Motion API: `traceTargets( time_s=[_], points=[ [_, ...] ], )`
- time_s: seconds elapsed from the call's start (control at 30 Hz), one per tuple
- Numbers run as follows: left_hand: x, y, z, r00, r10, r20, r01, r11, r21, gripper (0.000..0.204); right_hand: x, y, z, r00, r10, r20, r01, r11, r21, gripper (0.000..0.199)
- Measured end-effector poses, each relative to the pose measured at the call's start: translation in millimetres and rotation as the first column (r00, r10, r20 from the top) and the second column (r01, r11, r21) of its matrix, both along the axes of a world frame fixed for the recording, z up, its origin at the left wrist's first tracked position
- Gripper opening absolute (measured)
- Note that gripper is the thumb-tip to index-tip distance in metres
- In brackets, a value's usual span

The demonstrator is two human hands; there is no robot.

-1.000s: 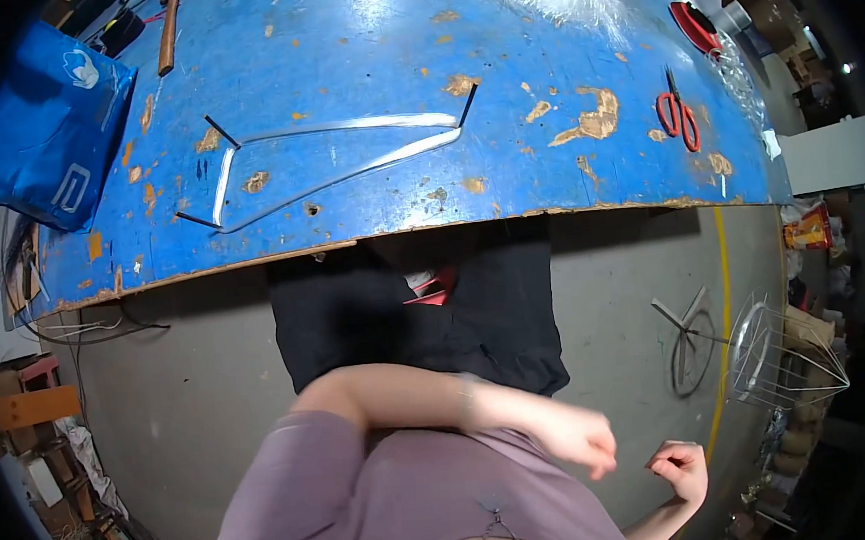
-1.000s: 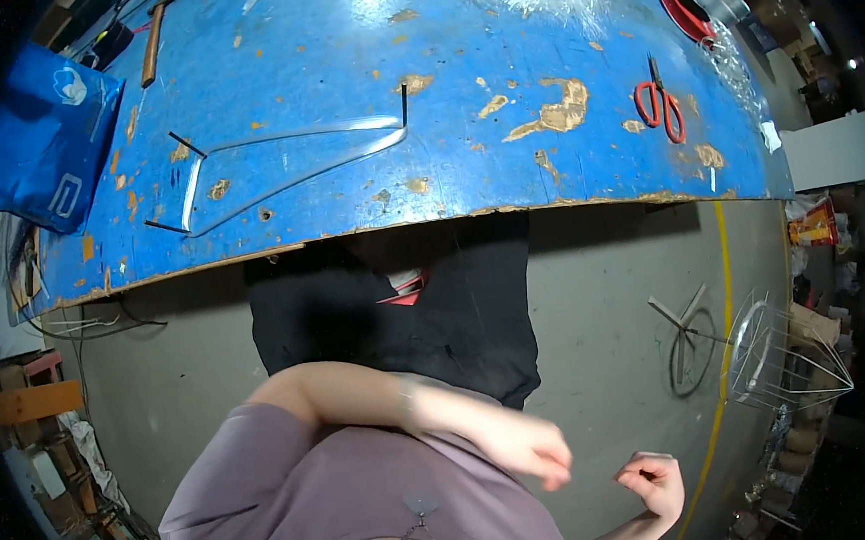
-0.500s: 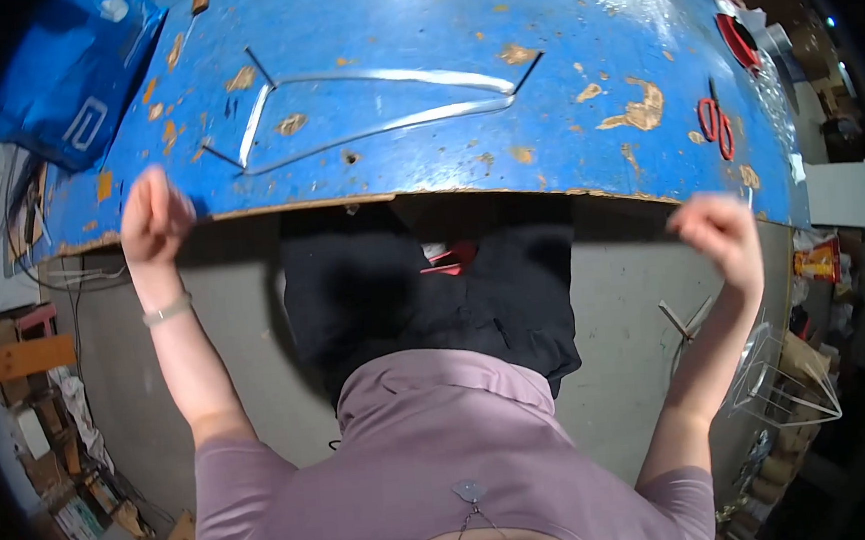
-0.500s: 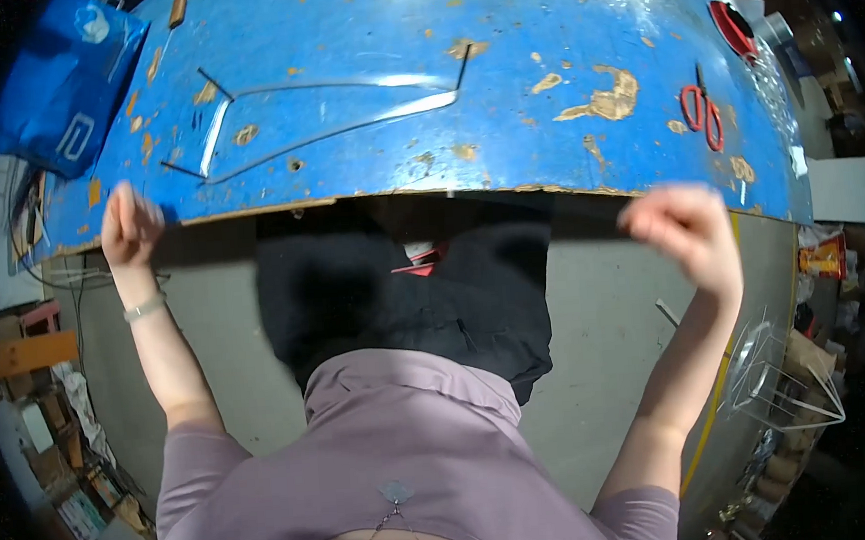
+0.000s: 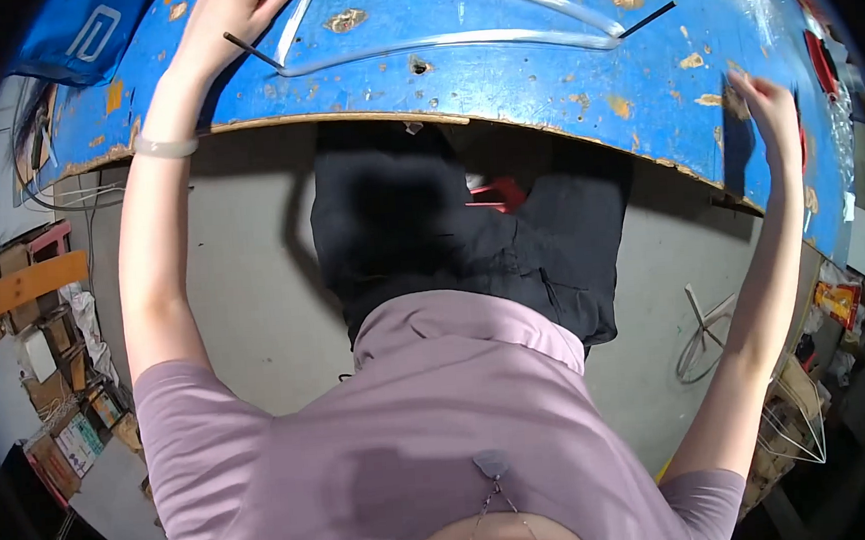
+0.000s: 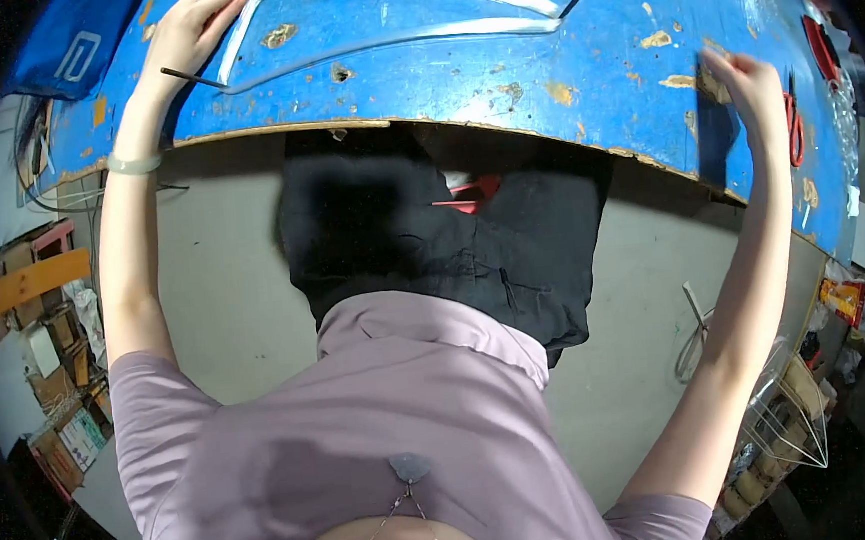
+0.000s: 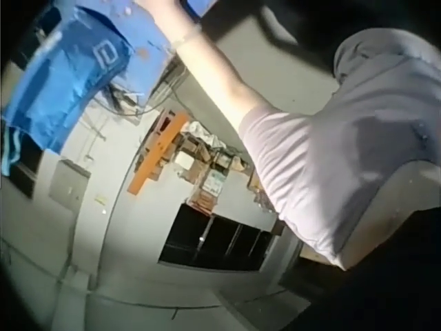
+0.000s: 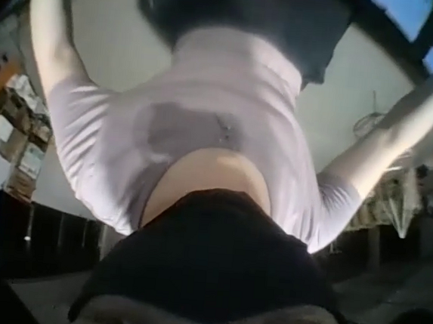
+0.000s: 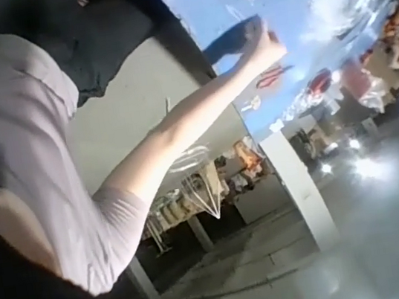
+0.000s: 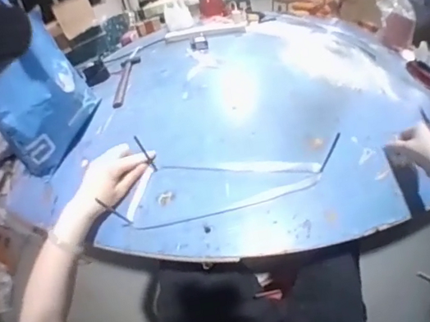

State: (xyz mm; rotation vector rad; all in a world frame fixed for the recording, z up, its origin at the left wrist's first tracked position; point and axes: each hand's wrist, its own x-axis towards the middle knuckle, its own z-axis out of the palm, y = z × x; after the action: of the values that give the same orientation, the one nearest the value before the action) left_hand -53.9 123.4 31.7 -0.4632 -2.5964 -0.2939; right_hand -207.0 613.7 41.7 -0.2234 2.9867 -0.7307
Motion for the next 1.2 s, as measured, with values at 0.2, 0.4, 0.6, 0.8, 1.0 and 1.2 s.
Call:
traceTargets(
  time_s=[0.2, 0.4, 0.6, 0.8, 1.0, 1.2],
  points=[
    [44, -51, 24, 0.978, 0.113, 0.174, -0.152, 0.96, 0.235, 0.025, 86, 51, 2, 0.988, -0.145, 0.056, 0.143, 0.989, 0.05, 0.031],
    [75, 49, 56, 0.975, 0.151, -0.161, -0.078, 0.918, 0.389, 0.025, 197, 93, 3, 0.957, -0.19, 0.218, 0.219, 0.969, -0.116, 0.018],
    [57, 273, 13, 0.68, -0.727, -0.095, 0.576, 0.45, 0.683, 0.02, 314, 117, 14, 0.869, -0.236, 0.435, 0.317, 0.94, -0.124, 0.014],
    [144, 424, -9, 0.305, -0.931, 0.199, 0.527, 0.339, 0.779, 0.03, 369, 99, 32, 0.94, -0.21, 0.27, 0.28, 0.926, -0.254, 0.015],
    [91, 270, -22, -0.476, -0.876, -0.08, -0.142, -0.013, 0.99, 0.022, 355, 100, 63, 0.904, 0.044, 0.426, 0.066, 0.969, -0.239, 0.016],
    [90, 63, -52, 0.039, -0.95, -0.308, -0.081, -0.311, 0.947, 0.019, 286, 107, 57, 0.936, 0.203, 0.288, -0.165, 0.975, -0.151, 0.02]
  ],
)
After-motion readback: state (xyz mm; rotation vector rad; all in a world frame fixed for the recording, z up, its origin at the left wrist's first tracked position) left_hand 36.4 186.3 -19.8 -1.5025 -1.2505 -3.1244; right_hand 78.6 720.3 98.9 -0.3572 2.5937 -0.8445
